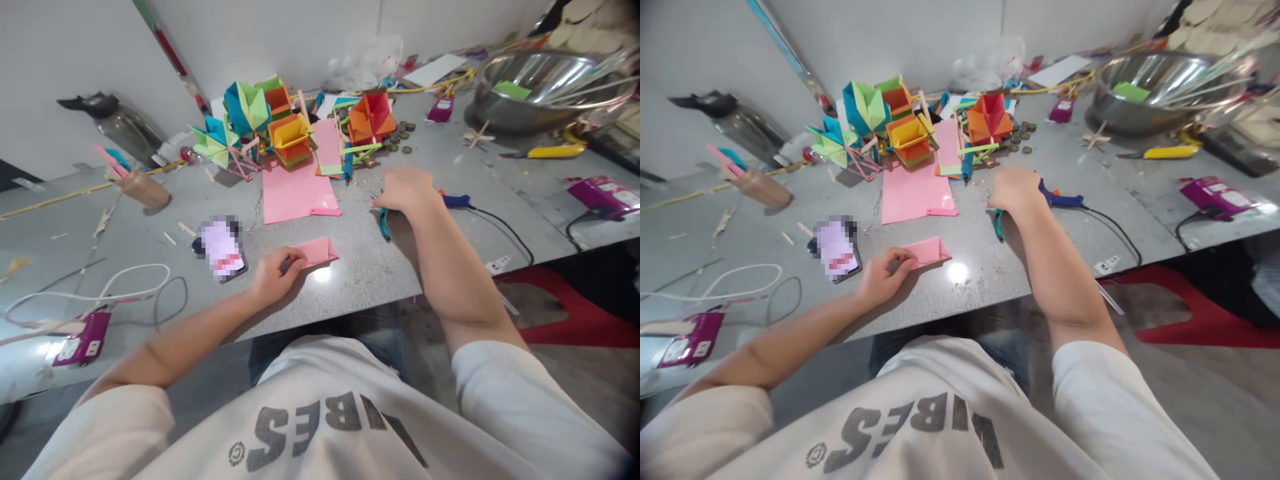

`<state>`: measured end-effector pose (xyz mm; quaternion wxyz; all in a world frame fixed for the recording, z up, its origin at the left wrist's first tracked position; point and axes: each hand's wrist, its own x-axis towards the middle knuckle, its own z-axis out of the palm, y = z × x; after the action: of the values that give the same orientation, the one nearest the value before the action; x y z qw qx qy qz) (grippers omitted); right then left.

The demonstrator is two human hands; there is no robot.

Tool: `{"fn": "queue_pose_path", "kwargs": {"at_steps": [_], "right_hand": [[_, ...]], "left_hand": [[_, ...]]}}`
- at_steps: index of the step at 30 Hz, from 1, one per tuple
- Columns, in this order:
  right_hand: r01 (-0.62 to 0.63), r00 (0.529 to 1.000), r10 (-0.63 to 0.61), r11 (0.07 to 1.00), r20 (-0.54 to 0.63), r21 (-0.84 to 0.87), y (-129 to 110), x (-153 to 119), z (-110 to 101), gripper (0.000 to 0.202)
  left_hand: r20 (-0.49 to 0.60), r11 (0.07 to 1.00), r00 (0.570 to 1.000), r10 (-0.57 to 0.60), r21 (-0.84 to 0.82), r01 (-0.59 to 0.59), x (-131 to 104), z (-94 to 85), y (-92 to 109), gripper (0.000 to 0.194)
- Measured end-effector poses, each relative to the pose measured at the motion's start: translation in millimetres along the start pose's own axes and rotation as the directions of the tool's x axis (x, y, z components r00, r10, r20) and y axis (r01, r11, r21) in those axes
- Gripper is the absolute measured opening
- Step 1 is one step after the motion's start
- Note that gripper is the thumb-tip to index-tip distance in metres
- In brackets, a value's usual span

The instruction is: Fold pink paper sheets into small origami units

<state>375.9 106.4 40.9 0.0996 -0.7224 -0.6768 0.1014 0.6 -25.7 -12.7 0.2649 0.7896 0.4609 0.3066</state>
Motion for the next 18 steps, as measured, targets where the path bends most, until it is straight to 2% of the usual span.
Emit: {"fn": "queue_pose_path", "kwargs": {"at_steps": [3,5,8,12,15,18], "right_hand": [[-0.114,0.990,0.124,0.983,0.062,-0.142,-4.0,2.2,0.5,0.055],[-0.108,0.991,0.119,0.982,0.060,-0.154,-13.7,-0.4,0.5,0.050],[-0.093,0.994,0.101,0.982,0.041,-0.162,-20.3,-5.5,-4.1,0.050],[-0.076,0.997,0.073,0.985,-0.029,-0.152,-7.4,-11.8,-23.1,0.045],[-0.045,0.995,0.039,0.997,-0.088,-0.063,0.6,-17.4,-39.1,0.040],[-0.021,0.993,0.024,0.999,-0.116,0.033,-3.4,-22.7,-43.9,0.038]], "left_hand": [[0.161,0.990,0.986,0.038,0.131,-0.060,14.3,9.2,9.3,0.017],[0.215,0.982,0.976,0.025,0.176,-0.064,31.7,19.5,17.4,0.018],[0.223,0.974,0.974,-0.034,0.226,-0.018,65.7,41.3,32.4,0.026],[0.214,0.962,0.974,-0.077,0.274,0.015,105.2,76.3,50.1,0.021],[0.125,0.933,0.990,-0.070,0.360,0.021,117.6,96.9,56.2,0.028],[0.138,0.911,0.990,0.001,0.408,-0.057,119.0,107.1,55.1,0.033]]}}
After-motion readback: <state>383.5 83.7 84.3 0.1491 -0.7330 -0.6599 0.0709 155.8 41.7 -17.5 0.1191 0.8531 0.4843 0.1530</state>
